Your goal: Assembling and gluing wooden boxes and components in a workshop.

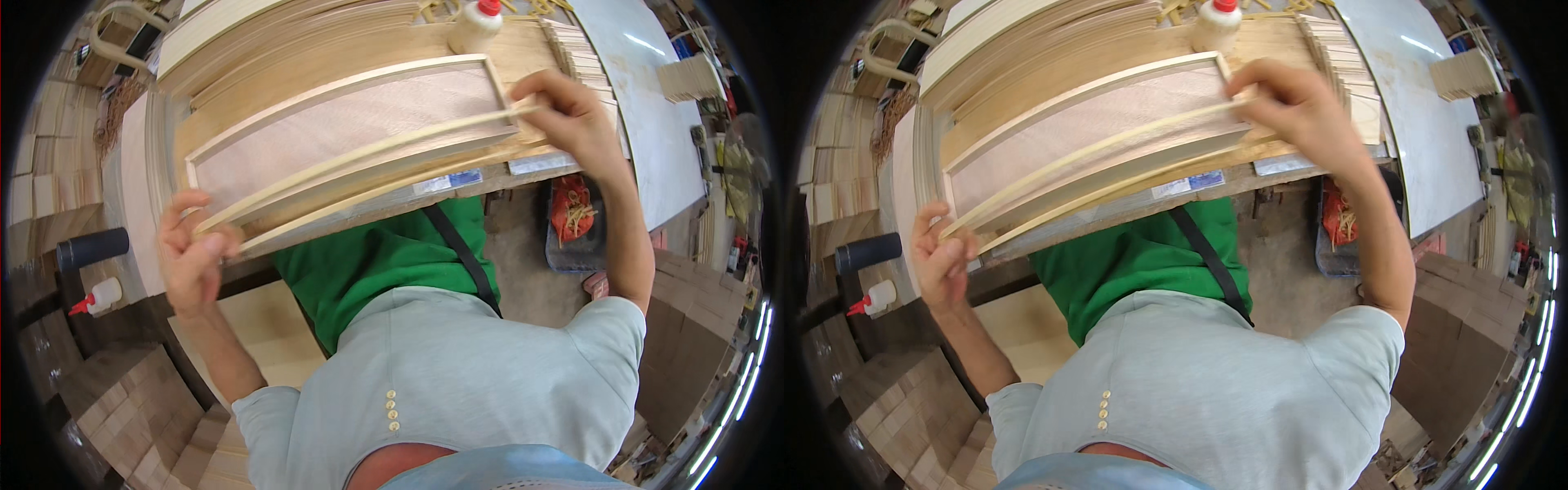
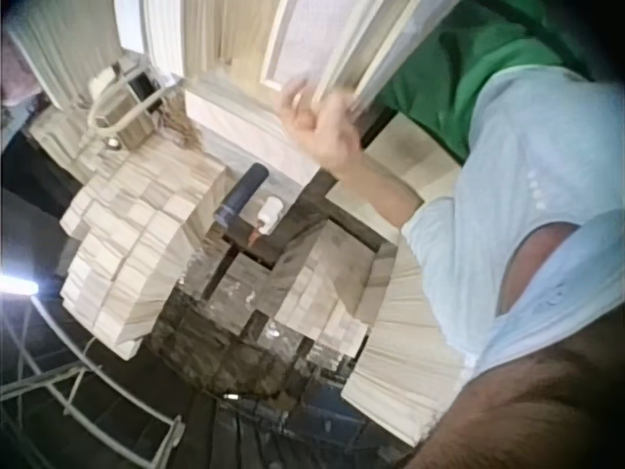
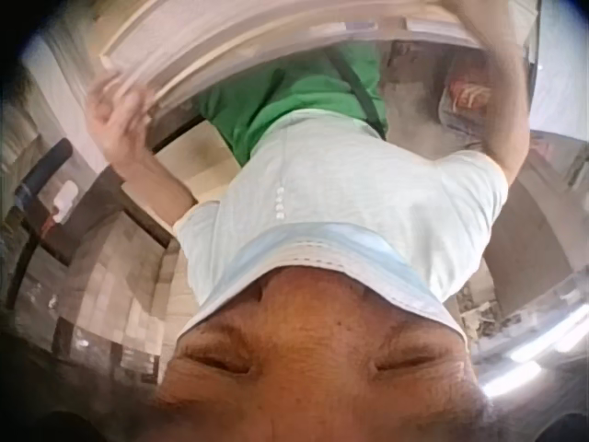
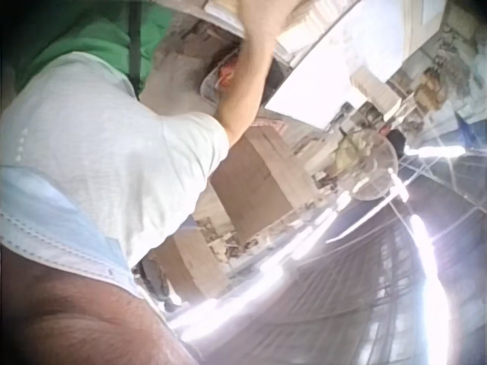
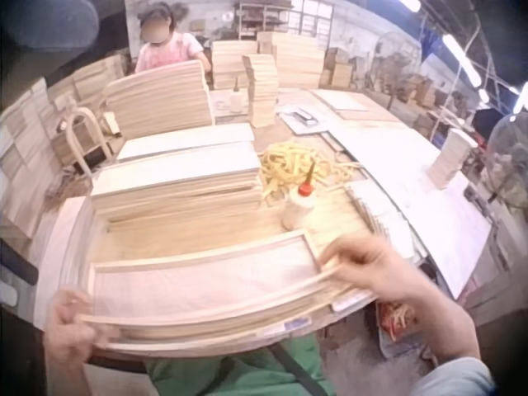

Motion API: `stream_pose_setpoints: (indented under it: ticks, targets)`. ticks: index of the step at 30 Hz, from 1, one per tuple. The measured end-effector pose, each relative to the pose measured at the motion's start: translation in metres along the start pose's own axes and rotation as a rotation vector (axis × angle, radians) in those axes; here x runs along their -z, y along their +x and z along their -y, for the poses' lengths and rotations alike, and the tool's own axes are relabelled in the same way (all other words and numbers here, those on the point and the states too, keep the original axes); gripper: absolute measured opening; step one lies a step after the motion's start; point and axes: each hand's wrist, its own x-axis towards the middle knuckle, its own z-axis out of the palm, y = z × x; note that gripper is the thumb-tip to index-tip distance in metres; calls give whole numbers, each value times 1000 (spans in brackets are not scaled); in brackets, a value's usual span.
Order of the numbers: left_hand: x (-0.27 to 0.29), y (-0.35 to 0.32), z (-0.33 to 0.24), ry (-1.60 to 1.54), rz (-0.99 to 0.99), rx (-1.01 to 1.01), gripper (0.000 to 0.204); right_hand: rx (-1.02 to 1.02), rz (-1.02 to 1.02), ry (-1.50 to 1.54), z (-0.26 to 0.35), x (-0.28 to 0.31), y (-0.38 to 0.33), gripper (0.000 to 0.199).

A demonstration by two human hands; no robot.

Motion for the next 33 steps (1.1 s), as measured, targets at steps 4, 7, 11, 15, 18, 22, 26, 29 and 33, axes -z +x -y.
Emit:
stream_pose_setpoints:
  ticks: [4, 7, 11, 15, 18, 22, 26, 29, 33]
  targets:
    - [51, -19, -3, 350, -292, 172, 48, -224, -142, 133, -34, 9, 9, 31]
    - [55, 8, 0, 421, -244, 193, 53, -231, -148, 117, -46, 3, 17, 45]
    - [67, 11, 3, 429, -179, 233, 59, -230, -14, 194, -49, -1, 35, 50]
    - [73, 20, 6, 385, -133, 252, 64, -241, 4, 172, -45, -2, 35, 48]
    - [66, 18, -1, 427, -183, 263, 65, -233, 75, 284, -49, -7, 42, 48]
    - [73, 26, 6, 381, -164, 297, 65, -263, 74, 357, -58, -5, 42, 46]
    - [86, 36, 12, 355, -143, 274, 53, -300, 1, 444, -65, -2, 50, 40]
    - [94, 45, 23, 328, -225, 218, 41, -316, -75, 539, -72, -2, 64, 34]
    - [106, 56, 36, 116, -312, 185, 25, -330, -98, 683, -89, -1, 74, 30]
